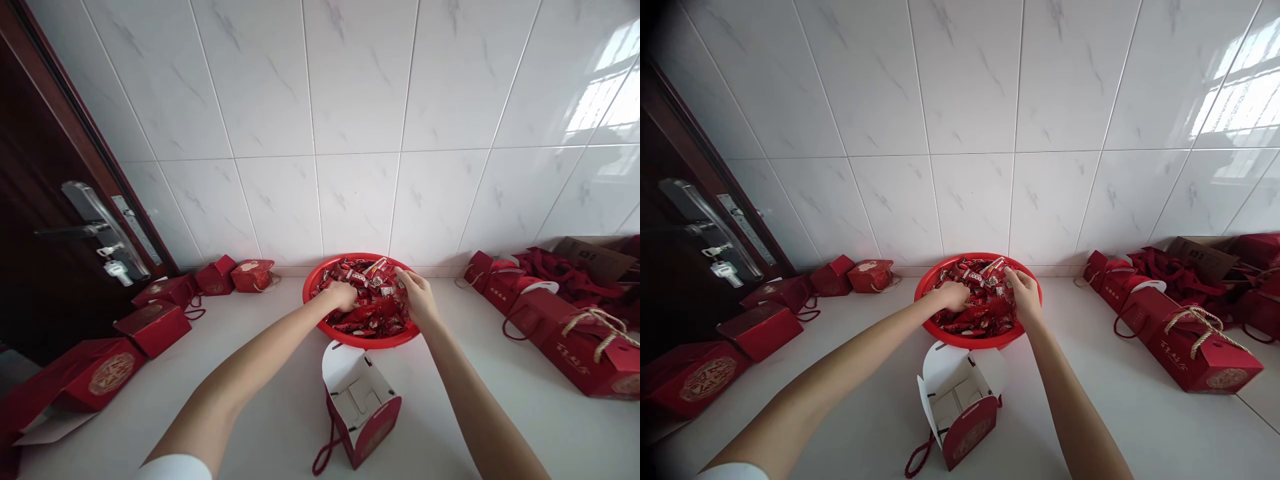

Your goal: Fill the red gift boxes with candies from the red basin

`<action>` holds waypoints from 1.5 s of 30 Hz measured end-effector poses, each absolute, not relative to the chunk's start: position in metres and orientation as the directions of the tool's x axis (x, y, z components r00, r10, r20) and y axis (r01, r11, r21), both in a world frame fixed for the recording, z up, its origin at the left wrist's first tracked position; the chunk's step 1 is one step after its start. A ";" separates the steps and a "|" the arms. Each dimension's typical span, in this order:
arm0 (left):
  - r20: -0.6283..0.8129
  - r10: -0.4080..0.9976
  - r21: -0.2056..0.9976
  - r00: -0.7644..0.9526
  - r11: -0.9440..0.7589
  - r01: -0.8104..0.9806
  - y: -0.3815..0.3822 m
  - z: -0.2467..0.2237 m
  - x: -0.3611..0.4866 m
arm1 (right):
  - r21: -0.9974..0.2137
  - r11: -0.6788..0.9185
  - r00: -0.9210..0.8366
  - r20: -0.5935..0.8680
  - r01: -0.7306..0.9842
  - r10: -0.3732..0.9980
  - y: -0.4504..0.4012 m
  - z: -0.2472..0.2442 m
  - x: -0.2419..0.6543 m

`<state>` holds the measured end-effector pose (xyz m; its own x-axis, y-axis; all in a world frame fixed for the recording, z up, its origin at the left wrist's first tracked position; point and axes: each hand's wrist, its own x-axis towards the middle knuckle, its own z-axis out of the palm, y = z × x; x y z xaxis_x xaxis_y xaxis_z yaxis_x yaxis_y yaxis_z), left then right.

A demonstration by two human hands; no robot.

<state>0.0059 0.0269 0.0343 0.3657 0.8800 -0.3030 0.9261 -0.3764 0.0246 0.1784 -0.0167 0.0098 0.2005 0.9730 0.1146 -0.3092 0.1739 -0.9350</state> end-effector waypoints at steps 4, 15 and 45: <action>-0.370 0.838 0.051 0.402 -0.413 0.909 0.023 0.034 0.011 | -0.935 0.184 0.194 0.129 -0.302 0.973 -0.014 0.008 0.179; -0.387 0.855 -0.119 0.345 -0.417 0.901 0.030 0.022 0.027 | -0.938 0.184 0.182 0.134 -0.295 0.974 -0.018 0.011 0.177; -0.462 0.755 0.426 0.465 -0.271 0.863 0.047 0.031 -0.005 | -0.941 0.211 0.162 0.173 -0.263 0.972 -0.015 0.008 0.177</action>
<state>-0.0054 0.0469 0.0310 0.4651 0.7551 -0.4621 0.8633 -0.2711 0.4257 0.1774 -0.0149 0.0076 0.1615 0.9716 0.1731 -0.2628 0.2114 -0.9414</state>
